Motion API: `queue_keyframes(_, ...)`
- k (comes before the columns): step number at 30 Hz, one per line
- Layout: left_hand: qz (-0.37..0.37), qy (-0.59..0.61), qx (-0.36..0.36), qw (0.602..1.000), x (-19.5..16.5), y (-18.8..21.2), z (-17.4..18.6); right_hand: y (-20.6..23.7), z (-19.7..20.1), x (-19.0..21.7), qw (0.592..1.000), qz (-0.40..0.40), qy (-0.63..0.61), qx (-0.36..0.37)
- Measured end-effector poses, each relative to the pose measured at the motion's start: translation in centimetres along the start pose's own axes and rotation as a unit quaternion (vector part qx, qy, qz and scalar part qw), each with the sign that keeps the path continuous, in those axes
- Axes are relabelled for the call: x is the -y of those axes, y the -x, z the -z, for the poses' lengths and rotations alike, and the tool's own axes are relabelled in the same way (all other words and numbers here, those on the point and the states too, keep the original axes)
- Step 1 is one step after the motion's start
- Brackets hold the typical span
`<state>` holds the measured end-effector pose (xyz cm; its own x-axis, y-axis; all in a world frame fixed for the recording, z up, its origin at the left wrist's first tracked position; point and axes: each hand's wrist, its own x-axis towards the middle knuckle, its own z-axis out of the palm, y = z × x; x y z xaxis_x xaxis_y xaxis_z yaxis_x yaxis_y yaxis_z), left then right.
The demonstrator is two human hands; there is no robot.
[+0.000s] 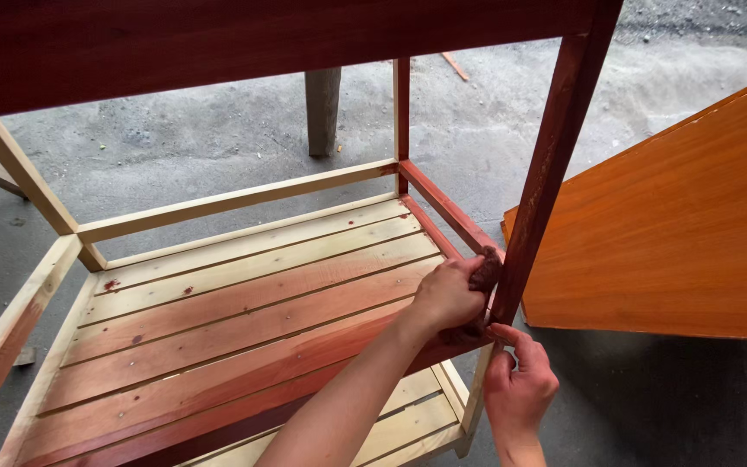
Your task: The person applies a reddish wood stain to a slatted wooden shelf frame, wiping the stain onto the frame rails and shelf boards with a cloth by hand. They work over different sides and shelves of the unit, then dip the cloth into a bowl of stain resting on a green plastic chair and resume wiping.
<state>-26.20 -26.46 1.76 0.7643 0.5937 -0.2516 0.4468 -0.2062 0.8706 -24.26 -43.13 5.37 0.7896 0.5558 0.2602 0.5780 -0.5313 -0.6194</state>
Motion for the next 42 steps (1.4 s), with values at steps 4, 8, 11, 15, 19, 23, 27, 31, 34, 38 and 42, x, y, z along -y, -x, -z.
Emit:
queue_keyframes(4,0.012,-0.039,0.085,0.996,-1.8,2.5,2.9,0.6,0.3,1.0,1.000,0.013,-0.001,-0.021)
queue_keyframes(8,0.037,-0.171,0.113,0.978,-2.8,3.7,4.6,0.8,1.4,1.1,0.999,0.031,-0.031,-0.011)
queue_keyframes(11,0.067,-0.226,0.026,0.972,-2.8,4.4,4.4,1.2,1.7,0.7,0.998,0.043,-0.034,-0.013)
queue_keyframes(15,0.029,-0.180,0.091,0.979,-2.0,5.7,2.5,1.6,1.7,0.2,1.000,-0.004,-0.017,-0.021)
queue_keyframes(19,-0.023,-0.067,0.091,0.993,0.8,6.5,1.0,-1.0,0.6,0.6,0.983,0.178,0.015,-0.029)
queue_keyframes(23,-0.201,0.123,-0.065,0.970,7.2,9.9,2.4,-5.1,-3.4,2.3,0.934,0.290,0.083,0.193)
queue_keyframes(27,-0.004,-0.177,-0.251,0.952,14.4,18.4,7.6,-5.5,-5.1,3.5,0.922,0.191,0.155,0.300)
queue_keyframes(31,0.091,-0.240,-0.434,0.864,19.5,27.7,14.3,-3.1,-6.7,5.2,0.919,0.186,0.203,0.282)
queue_keyframes(34,0.163,-0.293,-0.410,0.848,21.1,31.5,15.8,1.0,-10.3,8.7,0.912,0.157,0.219,0.308)
queue_keyframes(38,0.082,-0.127,-0.459,0.875,22.3,32.9,16.1,9.4,-18.4,17.5,0.860,0.186,0.184,0.439)
queue_keyframes(42,0.008,-0.099,-0.549,0.830,22.8,33.5,16.3,15.7,-23.5,24.6,0.840,0.272,0.099,0.459)
